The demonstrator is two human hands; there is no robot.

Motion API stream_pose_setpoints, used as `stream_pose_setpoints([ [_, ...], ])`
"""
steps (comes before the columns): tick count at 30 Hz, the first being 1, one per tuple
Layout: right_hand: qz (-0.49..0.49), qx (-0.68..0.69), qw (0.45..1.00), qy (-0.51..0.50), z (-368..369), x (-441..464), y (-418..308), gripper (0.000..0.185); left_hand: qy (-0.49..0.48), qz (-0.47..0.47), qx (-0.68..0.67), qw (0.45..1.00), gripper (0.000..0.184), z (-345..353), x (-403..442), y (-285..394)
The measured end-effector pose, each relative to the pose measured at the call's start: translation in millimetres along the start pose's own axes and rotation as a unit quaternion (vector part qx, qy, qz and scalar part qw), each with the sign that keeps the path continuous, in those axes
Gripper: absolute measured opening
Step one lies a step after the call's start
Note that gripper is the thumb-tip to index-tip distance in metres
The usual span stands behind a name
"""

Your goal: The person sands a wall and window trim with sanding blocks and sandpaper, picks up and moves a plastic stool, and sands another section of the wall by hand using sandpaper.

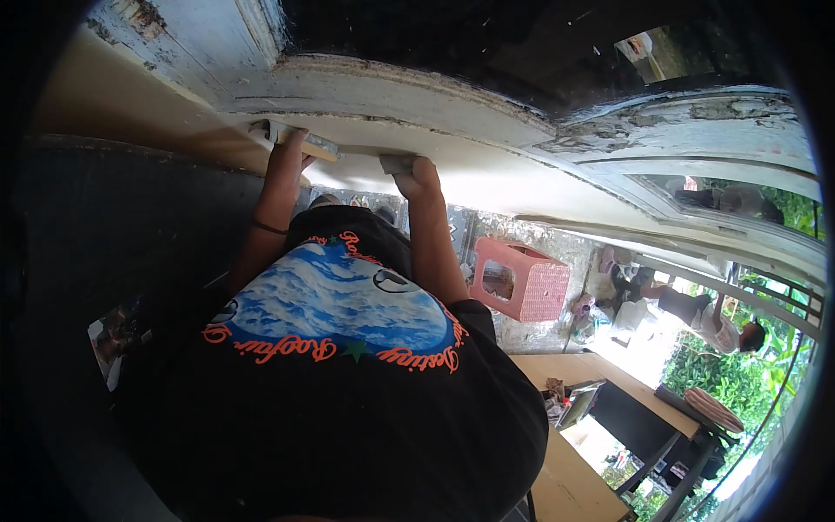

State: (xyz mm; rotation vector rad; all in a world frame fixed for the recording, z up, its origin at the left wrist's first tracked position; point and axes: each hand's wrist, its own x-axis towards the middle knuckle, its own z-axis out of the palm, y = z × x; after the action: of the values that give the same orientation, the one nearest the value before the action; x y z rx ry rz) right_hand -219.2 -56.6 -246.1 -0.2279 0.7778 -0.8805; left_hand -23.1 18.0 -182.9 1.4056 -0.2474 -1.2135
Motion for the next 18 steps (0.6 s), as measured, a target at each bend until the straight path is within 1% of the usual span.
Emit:
stream_pose_setpoints([
  [1,-0.019,0.015,1.0,0.006,-6,2,4,0.044,-0.009,0.005,-0.008,1.0,0.043,-1,0,0],
  [2,-0.017,0.015,1.0,0.005,4,-8,1,0.044,-0.007,0.006,-0.008,1.0,0.043,0,0,-1],
  [4,-0.04,0.018,0.999,-0.031,33,-32,-8,0.044,0.012,0.002,-0.006,1.0,0.043,1,0,-2],
  [8,-0.048,-0.003,0.999,-0.012,27,-19,0,0.04,0.015,0.0,-0.02,1.0,0.044,3,0,-2],
  [10,-0.038,-0.01,0.999,-0.028,5,4,21,0.045,-0.006,-0.011,0.003,1.0,0.044,-2,4,-5],
  [12,-0.021,0.001,0.998,-0.056,14,2,23,0.044,0.0,-0.004,-0.006,1.0,0.043,0,0,-6],
  [15,-0.018,0.03,0.998,-0.047,29,-16,27,0.041,0.016,0.006,-0.014,1.0,0.041,-1,3,-6],
  [18,-0.041,-0.1,0.992,-0.06,29,-27,31,0.039,0.011,-0.001,-0.013,1.0,0.041,-3,8,-11],
])
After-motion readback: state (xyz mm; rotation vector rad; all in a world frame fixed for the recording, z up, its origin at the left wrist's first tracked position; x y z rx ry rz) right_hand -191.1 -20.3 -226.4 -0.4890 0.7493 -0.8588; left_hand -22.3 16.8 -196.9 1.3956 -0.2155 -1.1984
